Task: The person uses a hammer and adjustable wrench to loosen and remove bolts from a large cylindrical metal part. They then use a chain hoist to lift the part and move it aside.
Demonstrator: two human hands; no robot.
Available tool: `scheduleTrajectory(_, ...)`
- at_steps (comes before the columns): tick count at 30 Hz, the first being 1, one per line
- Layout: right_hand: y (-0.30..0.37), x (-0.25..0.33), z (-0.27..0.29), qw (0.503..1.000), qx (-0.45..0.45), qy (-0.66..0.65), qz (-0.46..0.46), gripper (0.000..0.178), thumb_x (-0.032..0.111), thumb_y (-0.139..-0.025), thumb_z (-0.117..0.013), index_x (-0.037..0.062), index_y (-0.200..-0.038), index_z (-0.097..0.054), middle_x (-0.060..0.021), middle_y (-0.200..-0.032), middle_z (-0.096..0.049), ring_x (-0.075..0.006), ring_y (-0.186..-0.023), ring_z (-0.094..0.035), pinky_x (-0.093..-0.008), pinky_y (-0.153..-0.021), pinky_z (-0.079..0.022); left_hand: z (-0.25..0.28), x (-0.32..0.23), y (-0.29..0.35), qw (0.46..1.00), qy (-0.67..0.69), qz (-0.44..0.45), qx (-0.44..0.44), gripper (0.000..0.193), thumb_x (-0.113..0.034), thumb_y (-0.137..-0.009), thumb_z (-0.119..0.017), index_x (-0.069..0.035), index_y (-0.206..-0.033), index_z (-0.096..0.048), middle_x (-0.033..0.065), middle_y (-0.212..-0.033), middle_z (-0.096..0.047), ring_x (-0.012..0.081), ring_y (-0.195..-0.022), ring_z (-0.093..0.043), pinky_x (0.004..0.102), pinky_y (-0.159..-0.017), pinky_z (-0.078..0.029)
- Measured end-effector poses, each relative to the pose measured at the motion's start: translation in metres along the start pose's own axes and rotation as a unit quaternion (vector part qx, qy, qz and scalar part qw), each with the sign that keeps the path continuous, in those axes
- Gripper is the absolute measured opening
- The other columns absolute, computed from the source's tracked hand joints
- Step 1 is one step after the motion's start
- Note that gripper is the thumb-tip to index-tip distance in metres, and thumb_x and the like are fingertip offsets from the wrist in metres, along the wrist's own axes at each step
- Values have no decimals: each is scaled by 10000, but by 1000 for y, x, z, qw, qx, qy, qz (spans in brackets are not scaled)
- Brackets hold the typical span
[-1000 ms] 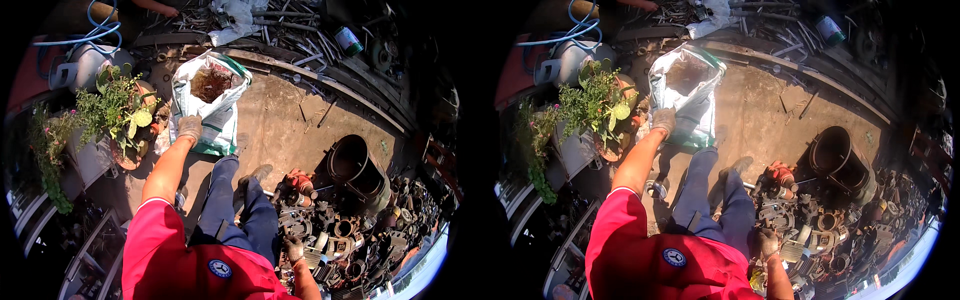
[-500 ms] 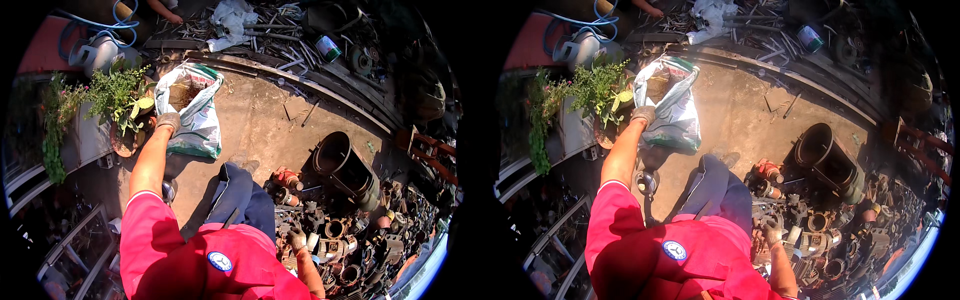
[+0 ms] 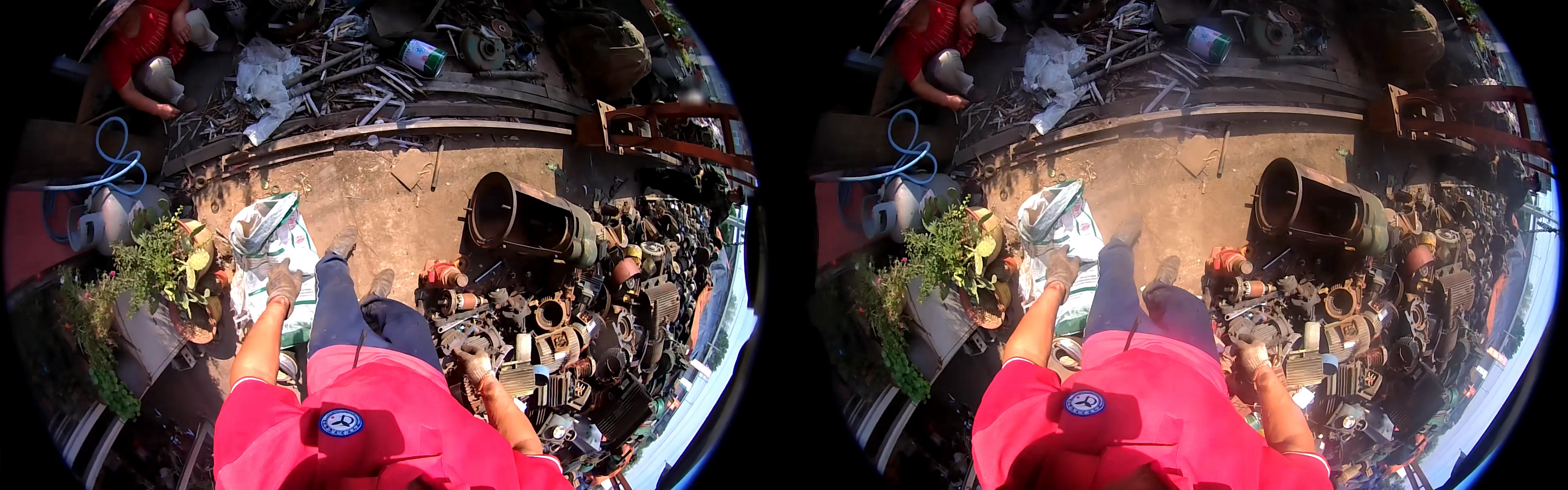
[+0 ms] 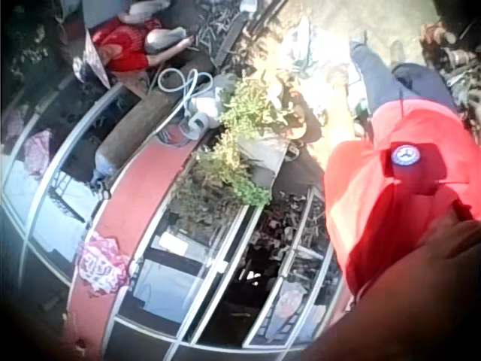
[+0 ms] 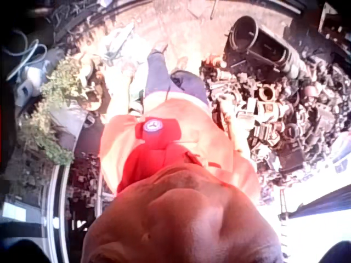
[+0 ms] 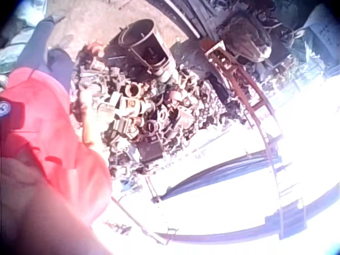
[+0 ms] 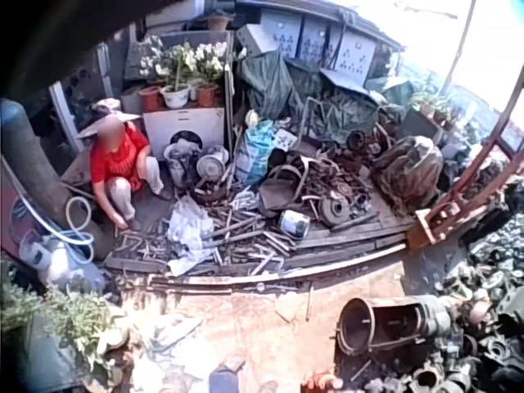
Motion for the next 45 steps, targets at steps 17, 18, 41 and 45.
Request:
scheduleTrajectory(17,74,-1,-64,930,-141,181,289,190,111,-924,-632,39,-1052,-751,-81,-924,-734,-189,-822,-697,-314,-713,-532,33,-66,-170,963,185,-48,191,215,-275,-875,-690,-194,-741,-542,-32,-558,-429,138,-403,-371,342,-389,-233)
scheduleTrajectory(18,59,-26,-58,949,-127,110,268,157,93,-917,-636,63,-1017,-752,-72,-906,-728,-195,-828,-700,-311,-719,-536,43,-77,-167,965,185,-90,164,247,-271,-878,-693,-203,-717,-518,-36,-558,-435,131,-411,-386,325,-391,-243)
scheduleTrajectory(41,6,-198,40,796,-135,407,427,239,85,-903,-680,-30,-1109,-725,-128,-987,-739,-203,-842,-702,-318,-701,-542,9,-40,106,944,241,-43,220,256,-304,-857,-697,-57,-798,-674,-15,-648,-540,113,-546,-469,306,-507,-349)
scheduleTrajectory(45,54,-169,40,991,-101,-53,77,367,125,-877,-700,-34,-1207,-715,-158,-1057,-749,-249,-925,-701,-342,-810,-528,11,-27,109,948,244,-73,190,257,-303,-862,-694,-54,-802,-675,-9,-647,-545,122,-540,-461,316,-502,-345)
Point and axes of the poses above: each hand's wrist, its own y-axis away from the middle knuckle, its own z-axis out of the back of the hand, x = y × z, the point moved 4 cm from there along -y, towards the middle knuckle
